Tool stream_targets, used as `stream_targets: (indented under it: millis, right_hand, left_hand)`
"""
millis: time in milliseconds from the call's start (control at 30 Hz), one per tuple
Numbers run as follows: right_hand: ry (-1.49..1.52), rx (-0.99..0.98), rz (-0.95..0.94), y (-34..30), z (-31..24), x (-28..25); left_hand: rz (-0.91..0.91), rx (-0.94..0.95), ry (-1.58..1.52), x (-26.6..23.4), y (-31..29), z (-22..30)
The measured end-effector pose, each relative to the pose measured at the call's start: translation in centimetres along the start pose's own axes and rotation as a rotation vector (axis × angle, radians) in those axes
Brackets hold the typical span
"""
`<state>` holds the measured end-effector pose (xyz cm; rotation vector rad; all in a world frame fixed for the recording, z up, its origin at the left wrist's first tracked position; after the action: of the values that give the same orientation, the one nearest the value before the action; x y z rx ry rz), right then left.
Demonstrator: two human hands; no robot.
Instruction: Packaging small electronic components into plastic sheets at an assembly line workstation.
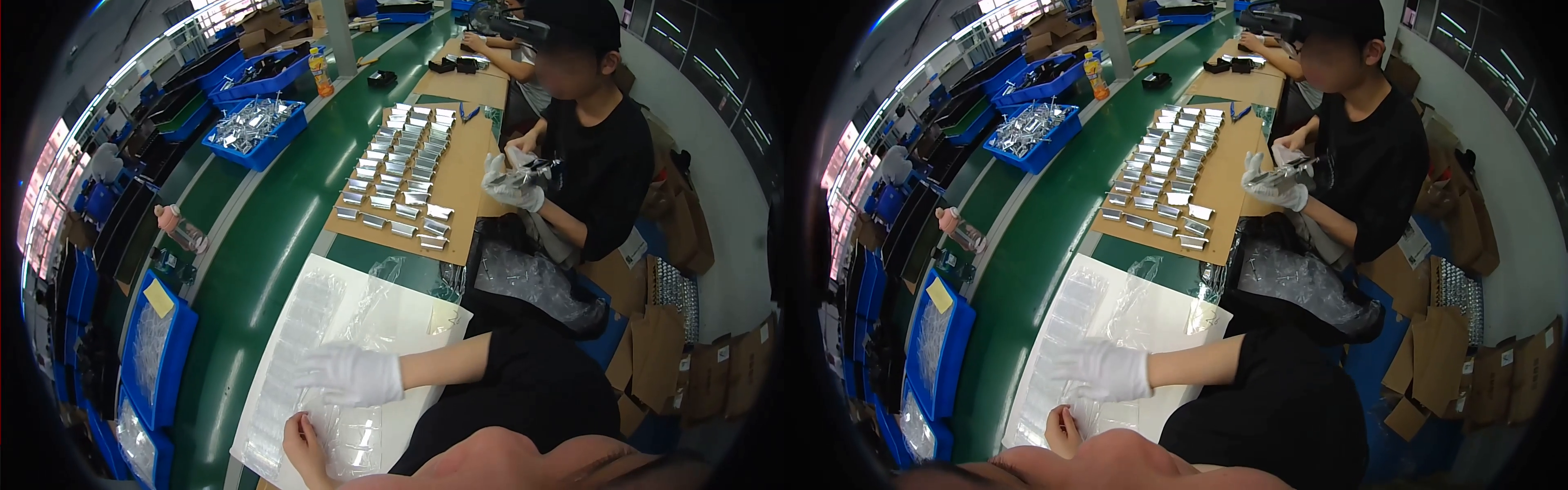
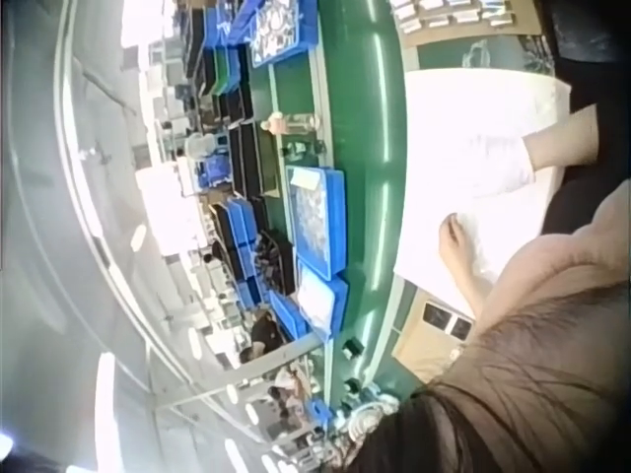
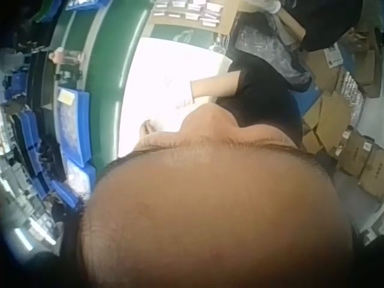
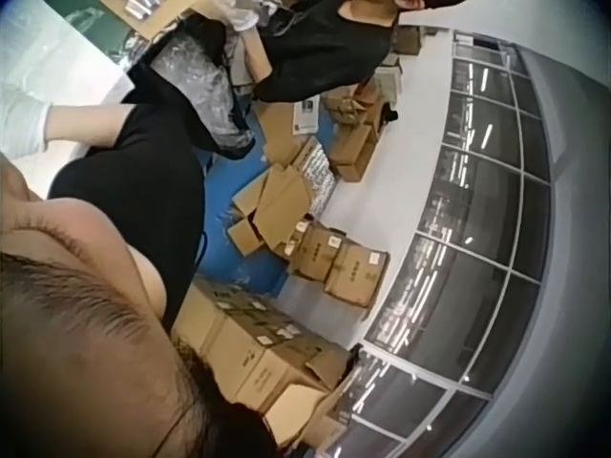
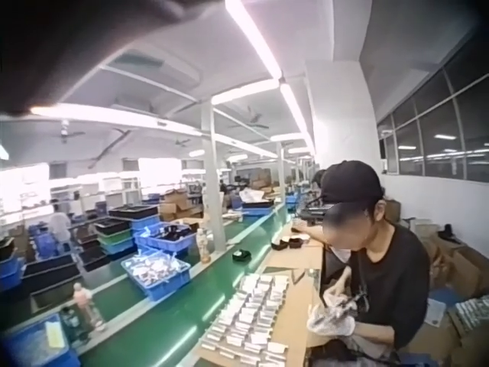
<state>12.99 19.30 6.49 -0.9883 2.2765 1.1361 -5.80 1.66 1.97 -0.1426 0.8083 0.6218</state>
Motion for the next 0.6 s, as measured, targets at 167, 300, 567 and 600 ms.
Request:
stream_targets:
  millis: [167,300,567,600]
  right_hand:
    - [-0.316,0.179,0.168,-4.7,2.8,-4.2]
    - [-0.562,0.353,0.294,-7.3,5.3,-4.6]
    - [-0.498,0.322,0.078,-9.1,6.8,-3.6]
    - [-0.497,0.319,0.078,-8.8,6.5,-3.7]
  left_hand:
    - [-0.009,-0.046,0.000,-0.3,0.3,0.7]
    - [-0.031,-0.083,0.000,-0.2,-0.1,1.0]
    - [-0.020,-0.070,-0.059,0.4,0.0,1.1]
    - [-0.017,-0.070,-0.059,0.6,0.2,1.1]
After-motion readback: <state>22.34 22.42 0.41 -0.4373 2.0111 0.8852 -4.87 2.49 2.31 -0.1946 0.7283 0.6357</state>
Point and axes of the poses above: each hand's wrist, its own y-axis towards the middle knuckle, its own x-axis out of the palm, z = x × y, the point moved 2 cm from there along y, towards the middle knuckle, and after that the axes turned 8 degrees about z, right-handed, at the moved point
